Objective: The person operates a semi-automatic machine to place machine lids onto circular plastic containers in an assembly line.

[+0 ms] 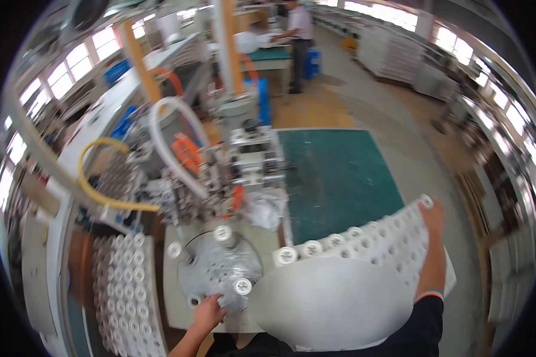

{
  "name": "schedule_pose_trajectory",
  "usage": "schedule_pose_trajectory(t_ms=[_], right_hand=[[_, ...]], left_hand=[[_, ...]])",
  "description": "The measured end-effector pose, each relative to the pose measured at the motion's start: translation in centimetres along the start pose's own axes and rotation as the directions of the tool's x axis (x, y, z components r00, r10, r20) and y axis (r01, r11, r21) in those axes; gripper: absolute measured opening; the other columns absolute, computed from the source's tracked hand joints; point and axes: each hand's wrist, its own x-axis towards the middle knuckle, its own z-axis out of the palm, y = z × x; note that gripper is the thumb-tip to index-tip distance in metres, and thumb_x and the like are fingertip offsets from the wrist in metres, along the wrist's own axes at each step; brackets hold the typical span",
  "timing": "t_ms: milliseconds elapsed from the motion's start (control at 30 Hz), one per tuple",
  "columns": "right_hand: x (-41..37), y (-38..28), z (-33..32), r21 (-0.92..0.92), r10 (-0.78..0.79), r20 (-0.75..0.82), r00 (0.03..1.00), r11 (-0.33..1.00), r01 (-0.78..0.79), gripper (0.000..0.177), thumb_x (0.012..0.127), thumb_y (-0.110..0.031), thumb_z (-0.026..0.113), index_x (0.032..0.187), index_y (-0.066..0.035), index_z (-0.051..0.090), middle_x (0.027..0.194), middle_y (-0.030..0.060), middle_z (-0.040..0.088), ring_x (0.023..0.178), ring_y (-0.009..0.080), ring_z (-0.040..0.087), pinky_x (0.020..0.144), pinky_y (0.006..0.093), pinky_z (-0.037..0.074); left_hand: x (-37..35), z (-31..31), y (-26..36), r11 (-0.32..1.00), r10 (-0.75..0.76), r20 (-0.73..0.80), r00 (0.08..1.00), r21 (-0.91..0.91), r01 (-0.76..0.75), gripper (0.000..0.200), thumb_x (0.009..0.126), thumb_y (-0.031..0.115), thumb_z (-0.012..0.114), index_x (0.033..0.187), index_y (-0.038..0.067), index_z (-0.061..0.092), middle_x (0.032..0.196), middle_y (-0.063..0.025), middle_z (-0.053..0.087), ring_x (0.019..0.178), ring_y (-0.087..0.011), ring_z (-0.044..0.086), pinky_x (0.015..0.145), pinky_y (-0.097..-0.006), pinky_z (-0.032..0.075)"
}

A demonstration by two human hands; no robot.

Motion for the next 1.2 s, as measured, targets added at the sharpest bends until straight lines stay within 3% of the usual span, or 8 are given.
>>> schedule_pose_trajectory(t_ms=[233,300,467,633,733,767,967,1200], right_hand=[[-2.1,-0.3,1.6,-0.199,-0.164,-0.211,0.964,0.972,0.122,0.056,0.085,-0.044,0.06,0.129,-0.009,0.049,0.121,0.0134,0.057,0.107,0.0337,0.054,0.093,0.0415,0.043],[-2.0,1.2,2.3,0.054,-0.077,-0.629,0.774,0.988,0.142,0.056,0.086,-0.043,0.06,0.127,-0.006,0.05,0.12,0.0157,0.057,0.106,0.0344,0.055,0.092,0.0404,0.043],[-3.5,-1.3,1.4,0.366,0.195,-0.746,0.637,0.919,0.148,0.052,0.089,-0.035,0.059,0.128,-0.001,0.048,0.124,0.0185,0.054,0.113,0.0327,0.052,0.095,0.0377,0.042],[-21.0,-25.8,-5.9,0.829,-0.372,-0.254,0.893,0.392,0.399,0.05,0.083,-0.001,0.06,0.13,-0.003,0.044,0.125,0.011,0.05,0.112,0.0211,0.049,0.094,0.0308,0.042],[-35.5,-35.7,-5.5,0.949,-0.894,0.214,0.394,0.286,0.134,0.059,0.074,-0.01,0.071,0.127,-0.009,0.045,0.117,0.0128,0.052,0.107,0.0253,0.052,0.091,0.0362,0.042],[-39.6,-38.0,-3.6,0.948,-0.969,0.14,0.202,0.19,0.256,0.057,0.076,-0.019,0.071,0.127,-0.01,0.046,0.115,0.0138,0.053,0.104,0.0296,0.053,0.089,0.0398,0.042],[-55.9,-43.6,9.2,0.592,-0.994,0.094,0.049,0.096,0.8,0.068,0.073,-0.031,0.07,0.133,-0.015,0.041,0.108,0.0087,0.055,0.098,0.0273,0.055,0.08,0.0461,0.042],[-57.2,-47.0,6.6,0.555,-0.904,0.249,0.347,0.427,0.714,0.083,0.071,-0.024,0.073,0.142,-0.012,0.03,0.102,0.0132,0.054,0.092,0.029,0.055,0.078,0.0441,0.044]], left_hand=[[0.9,0.4,3.6,0.975,0.198,0.021,0.98,0.095,-0.199,0.071,0.073,0.025,0.071,0.136,0.023,0.037,0.112,-0.0088,0.053,0.098,-0.0297,0.058,0.075,-0.0425,0.051],[1.1,0.1,3.7,0.976,0.189,0.027,0.982,0.103,-0.191,0.069,0.074,0.025,0.07,0.135,0.023,0.038,0.11,-0.0084,0.053,0.1,-0.0293,0.057,0.075,-0.0426,0.051],[0.0,-0.4,3.1,0.991,0.136,-0.02,0.99,0.001,-0.136,0.065,0.076,0.027,0.069,0.133,0.021,0.04,0.107,-0.0087,0.054,0.098,-0.0293,0.058,0.074,-0.0423,0.051],[-4.7,-0.8,-0.4,0.969,0.024,-0.054,0.998,-0.243,-0.036,0.063,0.075,0.028,0.07,0.131,0.021,0.042,0.104,-0.0092,0.054,0.093,-0.0311,0.059,0.074,-0.042,0.05],[-7.8,-0.4,-3.1,0.954,-0.01,-0.093,0.996,-0.3,-0.018,0.064,0.075,0.029,0.07,0.132,0.021,0.042,0.107,-0.0095,0.055,0.094,-0.0315,0.059,0.076,-0.0419,0.049],[-8.7,-0.4,-4.2,0.952,-0.009,-0.098,0.995,-0.307,-0.022,0.064,0.075,0.029,0.07,0.132,0.021,0.042,0.107,-0.0095,0.055,0.094,-0.0315,0.059,0.076,-0.0419,0.049],[-15.8,-1.9,-11.7,0.9,-0.243,-0.24,0.94,-0.417,0.127,0.062,0.075,0.028,0.071,0.131,0.02,0.045,0.109,-0.0111,0.056,0.098,-0.0316,0.058,0.079,-0.0408,0.049],[-25.2,-5.1,-21.7,0.821,-0.563,-0.547,0.619,-0.457,0.343,0.066,0.07,0.02,0.074,0.13,0.018,0.048,0.109,-0.0145,0.056,0.1,-0.0329,0.056,0.084,-0.0399,0.047]])
